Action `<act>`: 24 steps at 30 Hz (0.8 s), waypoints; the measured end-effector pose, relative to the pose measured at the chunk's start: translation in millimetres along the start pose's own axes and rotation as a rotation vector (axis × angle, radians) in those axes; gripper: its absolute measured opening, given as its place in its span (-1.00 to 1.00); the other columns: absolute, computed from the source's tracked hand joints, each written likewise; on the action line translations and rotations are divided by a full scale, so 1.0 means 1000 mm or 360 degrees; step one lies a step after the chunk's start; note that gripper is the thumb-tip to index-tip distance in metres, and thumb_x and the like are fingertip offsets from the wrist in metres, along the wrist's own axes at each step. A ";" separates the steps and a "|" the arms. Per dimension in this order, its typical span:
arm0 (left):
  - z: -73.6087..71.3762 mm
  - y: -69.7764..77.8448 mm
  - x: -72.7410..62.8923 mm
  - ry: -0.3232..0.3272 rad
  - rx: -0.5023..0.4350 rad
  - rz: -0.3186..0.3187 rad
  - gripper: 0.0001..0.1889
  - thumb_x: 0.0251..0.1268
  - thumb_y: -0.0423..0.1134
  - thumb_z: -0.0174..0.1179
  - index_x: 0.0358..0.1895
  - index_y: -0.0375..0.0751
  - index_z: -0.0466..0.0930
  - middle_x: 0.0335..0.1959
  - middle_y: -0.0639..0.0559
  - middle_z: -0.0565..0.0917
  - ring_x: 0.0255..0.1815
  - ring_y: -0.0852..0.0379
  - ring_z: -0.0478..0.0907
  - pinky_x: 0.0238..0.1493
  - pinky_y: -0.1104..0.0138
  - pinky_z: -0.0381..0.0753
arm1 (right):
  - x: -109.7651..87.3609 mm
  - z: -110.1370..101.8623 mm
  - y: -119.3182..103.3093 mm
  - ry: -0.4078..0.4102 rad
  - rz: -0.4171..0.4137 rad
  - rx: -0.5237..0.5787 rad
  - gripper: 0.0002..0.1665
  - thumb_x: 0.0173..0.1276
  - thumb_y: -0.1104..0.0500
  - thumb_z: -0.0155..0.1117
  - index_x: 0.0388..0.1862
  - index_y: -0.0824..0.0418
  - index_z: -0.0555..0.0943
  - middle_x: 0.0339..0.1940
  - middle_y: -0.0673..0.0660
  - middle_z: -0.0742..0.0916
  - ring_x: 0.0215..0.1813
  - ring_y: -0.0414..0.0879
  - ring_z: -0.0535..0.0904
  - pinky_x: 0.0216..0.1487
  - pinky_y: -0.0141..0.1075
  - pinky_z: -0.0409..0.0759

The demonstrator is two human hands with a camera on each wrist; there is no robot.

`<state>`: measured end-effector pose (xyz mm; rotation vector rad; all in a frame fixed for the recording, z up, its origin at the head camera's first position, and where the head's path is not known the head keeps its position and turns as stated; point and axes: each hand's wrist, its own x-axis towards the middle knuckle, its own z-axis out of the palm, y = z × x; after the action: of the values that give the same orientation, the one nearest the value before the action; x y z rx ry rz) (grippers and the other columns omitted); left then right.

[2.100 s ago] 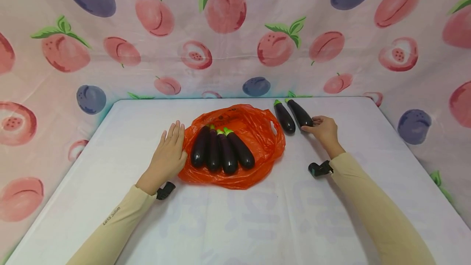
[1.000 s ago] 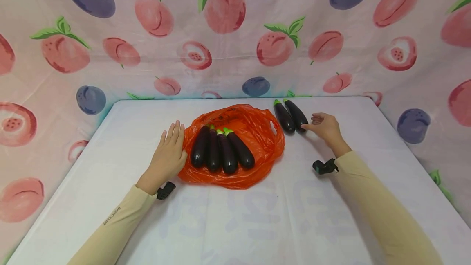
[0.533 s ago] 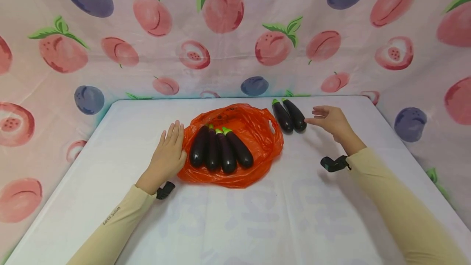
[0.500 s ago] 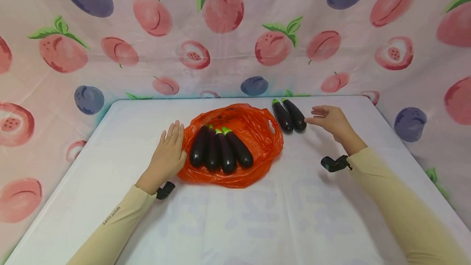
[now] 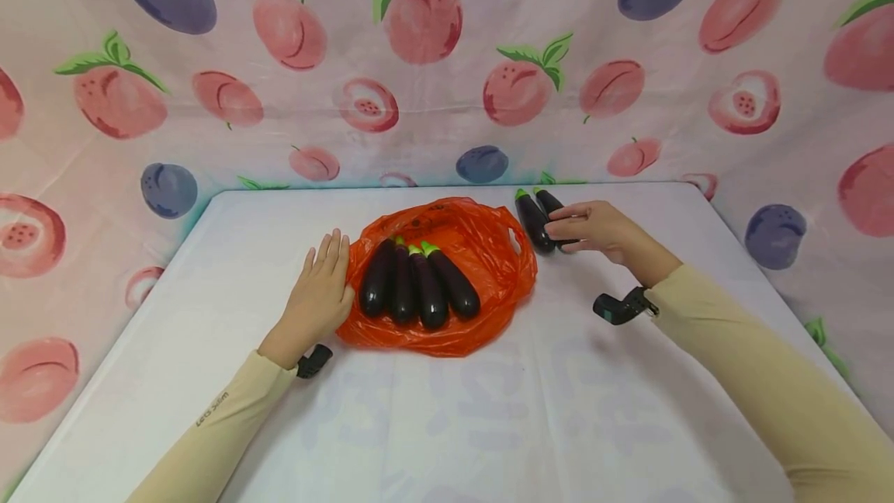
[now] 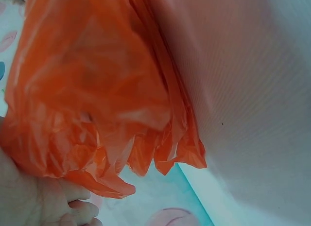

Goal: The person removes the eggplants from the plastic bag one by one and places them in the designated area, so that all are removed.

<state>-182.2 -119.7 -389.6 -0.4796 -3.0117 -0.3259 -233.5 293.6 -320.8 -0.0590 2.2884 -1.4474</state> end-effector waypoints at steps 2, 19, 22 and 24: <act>0.000 0.000 0.000 0.0003 -0.0001 0.0002 -0.29 0.32 -0.22 -0.16 0.46 -0.44 -0.18 0.53 -0.27 -0.16 0.56 -0.16 -0.24 0.53 -0.01 -0.26 | 0.003 0.006 -0.001 -0.0034 0.0000 0.0012 -0.24 0.34 0.08 0.18 0.36 0.48 0.19 -0.08 -0.14 0.72 -0.11 -0.42 0.64 0.16 -0.16 0.54; 0.003 -0.002 0.001 -0.0001 -0.0004 -0.0009 -0.29 0.31 -0.22 -0.17 0.46 -0.43 -0.18 0.53 -0.27 -0.15 0.56 -0.16 -0.24 0.53 -0.01 -0.27 | 0.033 0.062 -0.009 -0.0378 0.0030 -0.0094 -0.38 0.35 0.16 0.16 0.30 0.47 0.32 0.12 0.32 0.64 0.13 0.08 0.61 0.18 -0.06 0.52; 0.003 -0.002 0.001 0.0005 -0.0005 -0.0005 -0.29 0.31 -0.22 -0.17 0.46 -0.43 -0.17 0.53 -0.27 -0.15 0.56 -0.16 -0.23 0.53 -0.01 -0.26 | 0.039 0.069 -0.008 -0.0462 0.0050 -0.0062 -0.38 0.35 0.19 0.15 0.29 0.50 0.31 0.14 0.35 0.62 0.15 0.08 0.60 0.20 -0.05 0.50; 0.003 -0.001 0.001 0.0006 -0.0008 -0.0006 -0.29 0.30 -0.22 -0.17 0.46 -0.44 -0.17 0.53 -0.27 -0.14 0.56 -0.16 -0.23 0.53 -0.01 -0.26 | 0.042 0.073 -0.008 -0.0496 0.0078 -0.0062 -0.37 0.35 0.18 0.15 0.29 0.50 0.31 0.14 0.36 0.61 0.16 0.08 0.60 0.20 -0.06 0.49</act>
<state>-183.9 -119.9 -392.8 -0.4734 -3.0089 -0.3346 -245.7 216.6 -354.6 -0.2226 2.0493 -1.2695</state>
